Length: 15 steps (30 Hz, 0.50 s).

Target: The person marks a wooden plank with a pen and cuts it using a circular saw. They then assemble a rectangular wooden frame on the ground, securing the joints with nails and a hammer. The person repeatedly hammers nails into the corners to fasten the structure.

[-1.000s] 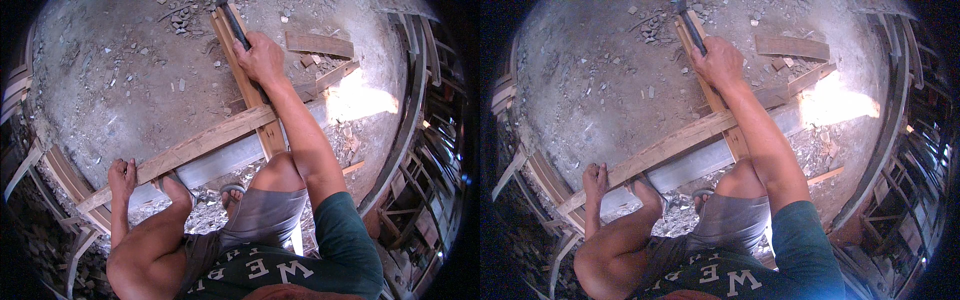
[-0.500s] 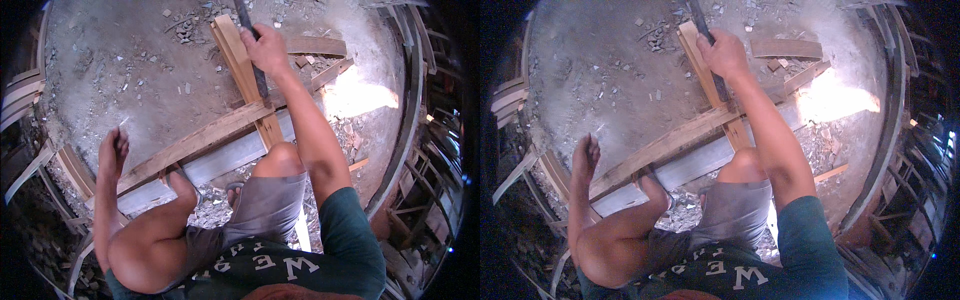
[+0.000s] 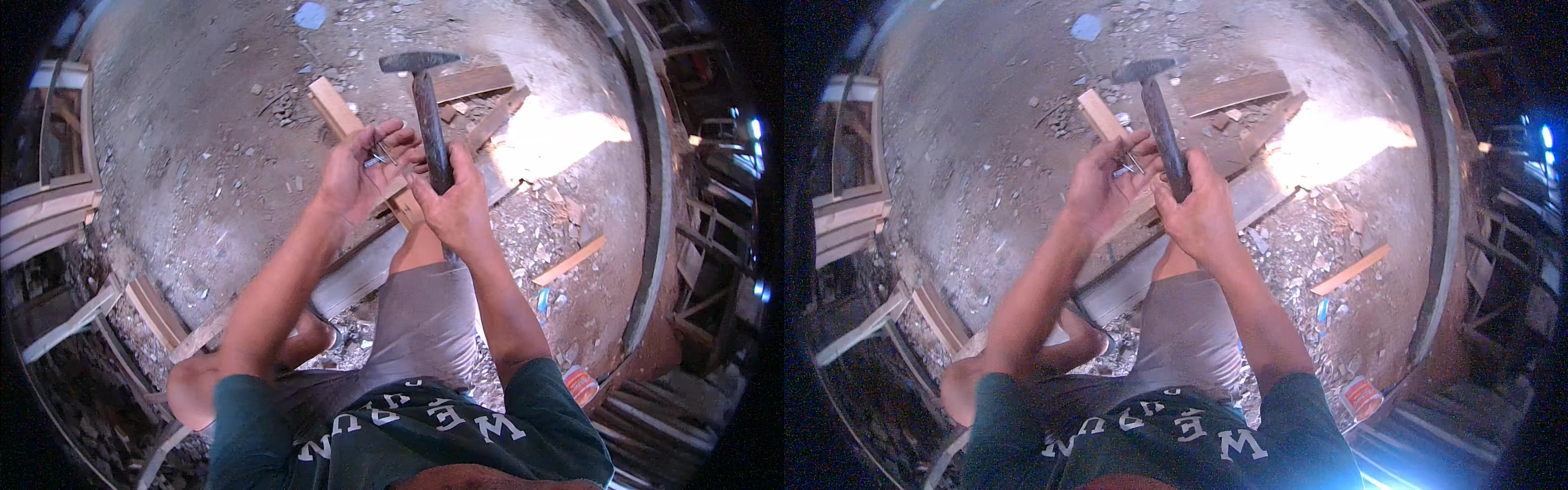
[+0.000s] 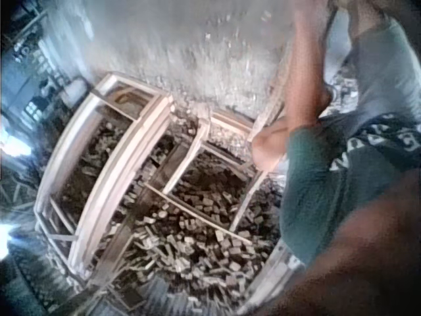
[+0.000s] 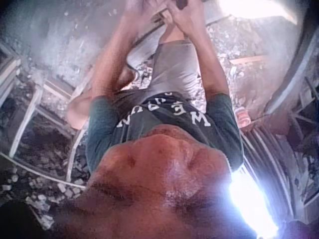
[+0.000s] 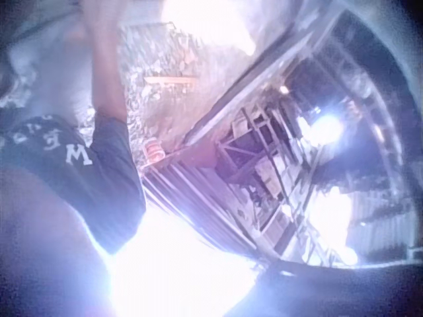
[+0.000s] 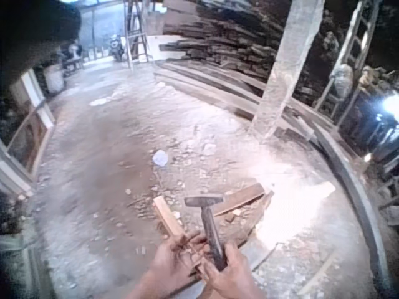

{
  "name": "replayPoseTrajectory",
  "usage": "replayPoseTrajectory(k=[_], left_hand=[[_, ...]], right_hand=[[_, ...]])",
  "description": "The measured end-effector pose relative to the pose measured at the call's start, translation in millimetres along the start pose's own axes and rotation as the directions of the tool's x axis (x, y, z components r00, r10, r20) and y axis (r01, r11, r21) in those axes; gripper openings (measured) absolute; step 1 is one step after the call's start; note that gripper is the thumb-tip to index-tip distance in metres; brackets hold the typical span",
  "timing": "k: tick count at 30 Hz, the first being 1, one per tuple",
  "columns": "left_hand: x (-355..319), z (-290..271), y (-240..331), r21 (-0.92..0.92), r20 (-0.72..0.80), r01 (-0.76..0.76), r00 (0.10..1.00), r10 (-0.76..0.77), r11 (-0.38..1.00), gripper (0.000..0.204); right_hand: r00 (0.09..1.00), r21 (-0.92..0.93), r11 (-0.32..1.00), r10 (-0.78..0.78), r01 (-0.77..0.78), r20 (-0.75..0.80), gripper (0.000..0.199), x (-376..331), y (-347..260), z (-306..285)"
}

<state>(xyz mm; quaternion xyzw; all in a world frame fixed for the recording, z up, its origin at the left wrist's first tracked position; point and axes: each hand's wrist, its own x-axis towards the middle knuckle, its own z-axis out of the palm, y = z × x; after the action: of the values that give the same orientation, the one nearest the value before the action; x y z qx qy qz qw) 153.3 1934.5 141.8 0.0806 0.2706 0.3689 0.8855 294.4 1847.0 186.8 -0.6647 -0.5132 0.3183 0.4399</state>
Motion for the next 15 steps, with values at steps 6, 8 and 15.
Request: replayPoseTrajectory(k=[6, 8, 15], left_hand=[[-18, 0, -76, -0.323, 0.067, -0.05, 0.995, 0.075, 0.945, 0.046], [-20, -3, -82, -0.317, 0.035, -0.062, 0.996, 0.077, 0.946, 0.047], [-20, -44, -83, -0.046, -0.297, -0.206, 0.937, 0.183, 0.977, 0.033]], right_hand=[[0.997, -0.257, 0.966, -0.041, 0.021, -0.072, 0.024, -31, 29, -16], [0.989, -0.324, 0.943, -0.111, 0.074, -0.095, 0.023, -37, 35, -14], [0.993, -0.174, 0.978, 0.111, -0.114, -0.024, 0.026, -39, 25, -10]])
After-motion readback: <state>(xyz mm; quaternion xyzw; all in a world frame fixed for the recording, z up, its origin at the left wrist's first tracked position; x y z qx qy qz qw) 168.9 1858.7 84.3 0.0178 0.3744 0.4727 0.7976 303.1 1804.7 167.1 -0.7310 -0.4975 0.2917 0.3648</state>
